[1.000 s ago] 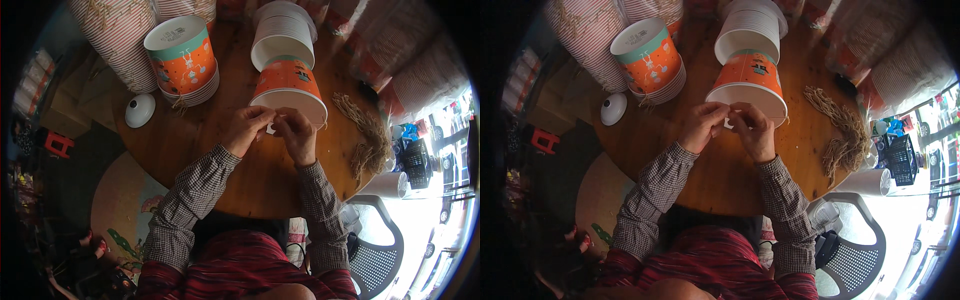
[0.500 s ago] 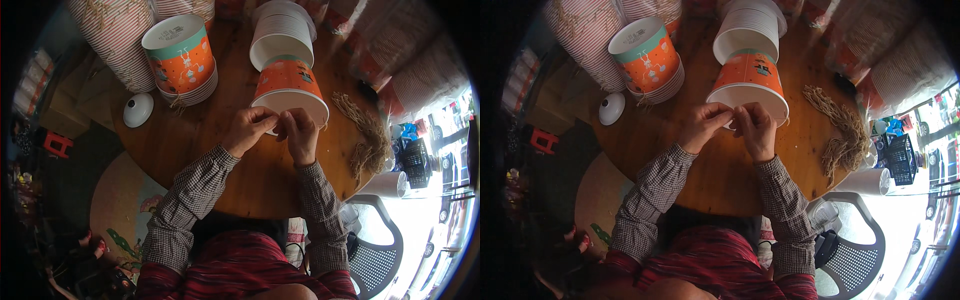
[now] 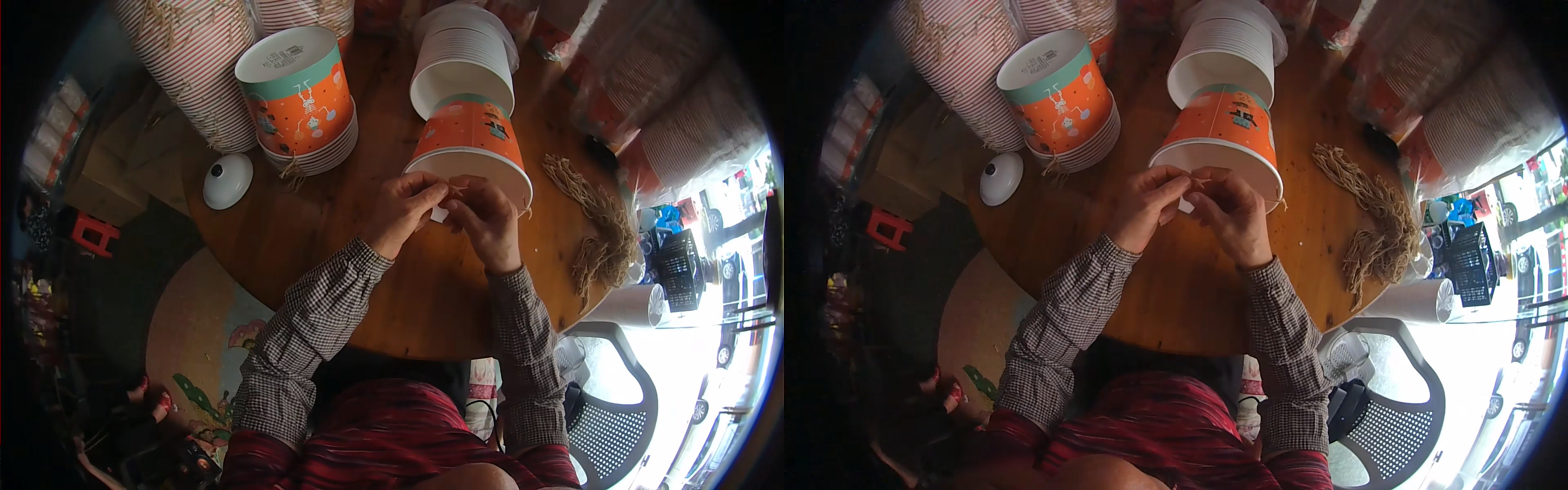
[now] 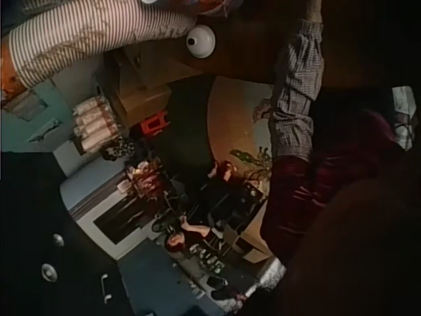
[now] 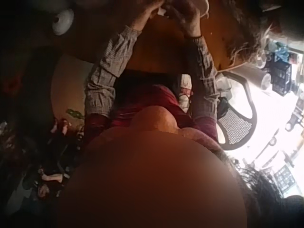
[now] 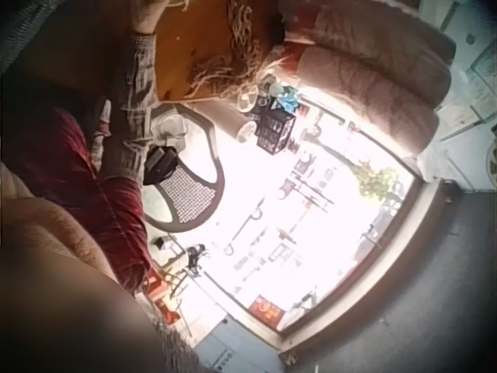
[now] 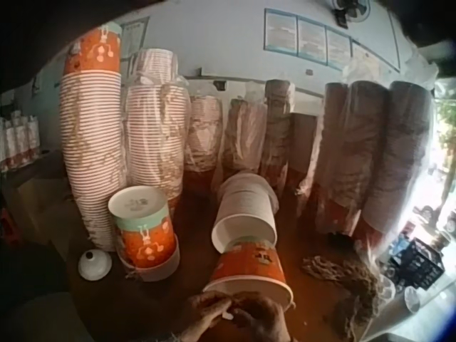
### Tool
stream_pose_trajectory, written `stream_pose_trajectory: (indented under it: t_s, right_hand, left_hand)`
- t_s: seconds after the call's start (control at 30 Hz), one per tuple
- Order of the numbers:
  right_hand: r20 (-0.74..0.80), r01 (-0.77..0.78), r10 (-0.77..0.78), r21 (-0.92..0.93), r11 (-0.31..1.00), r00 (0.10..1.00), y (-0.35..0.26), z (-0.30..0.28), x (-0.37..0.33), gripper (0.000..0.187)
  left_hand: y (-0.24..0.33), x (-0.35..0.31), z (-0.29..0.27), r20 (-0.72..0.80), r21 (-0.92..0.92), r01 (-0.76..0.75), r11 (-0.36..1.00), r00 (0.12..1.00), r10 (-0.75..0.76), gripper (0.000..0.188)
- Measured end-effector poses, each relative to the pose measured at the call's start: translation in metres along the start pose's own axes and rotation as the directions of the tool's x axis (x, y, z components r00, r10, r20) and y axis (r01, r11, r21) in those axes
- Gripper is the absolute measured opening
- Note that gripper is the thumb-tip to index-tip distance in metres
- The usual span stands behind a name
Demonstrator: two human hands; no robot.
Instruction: Manually threading and knotting string handles onto paper buckets.
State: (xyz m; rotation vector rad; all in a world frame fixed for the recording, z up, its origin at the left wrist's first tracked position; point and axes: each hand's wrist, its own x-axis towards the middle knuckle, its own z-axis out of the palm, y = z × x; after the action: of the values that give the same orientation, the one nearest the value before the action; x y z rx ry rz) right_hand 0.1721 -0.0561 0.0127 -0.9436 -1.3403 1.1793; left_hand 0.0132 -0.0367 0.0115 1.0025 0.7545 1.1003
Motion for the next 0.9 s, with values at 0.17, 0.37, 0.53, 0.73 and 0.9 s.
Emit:
stream_pose_trajectory:
  t_s: [0.17, 0.37, 0.53, 0.73, 0.9]
  right_hand:
    - [-0.084, 0.043, -0.054, -0.128, 0.991, 0.995, 0.003, 0.004, -0.002, 0.018]
    - [-0.142, 0.078, -0.103, -0.173, 0.982, 0.984, 0.001, 0.004, -0.001, 0.011]
    - [-0.183, 0.014, -0.036, -0.118, 0.993, 0.982, -0.002, 0.005, 0.0, 0.012]
    - [-0.136, 0.034, -0.057, -0.164, 0.986, 0.989, 0.003, 0.004, 0.001, 0.011]
    - [-0.127, 0.029, -0.06, -0.233, 0.972, 0.99, 0.004, 0.004, 0.0, 0.01]
  left_hand:
    - [-0.003, 0.0, 0.001, 0.006, 0.032, -0.016, 0.999, 1.0, 0.015, 0.014]
    - [-0.001, -0.002, 0.001, 0.026, 0.036, -0.034, 0.999, 0.999, 0.033, 0.014]
    - [-0.005, 0.001, 0.001, 0.025, 0.28, -0.246, 0.928, 0.968, 0.249, 0.011]
    - [-0.005, 0.001, -0.001, 0.01, 0.456, -0.316, 0.832, 0.937, 0.35, 0.007]
    - [-0.012, 0.003, 0.0, -0.016, 0.445, -0.387, 0.807, 0.898, 0.439, 0.005]
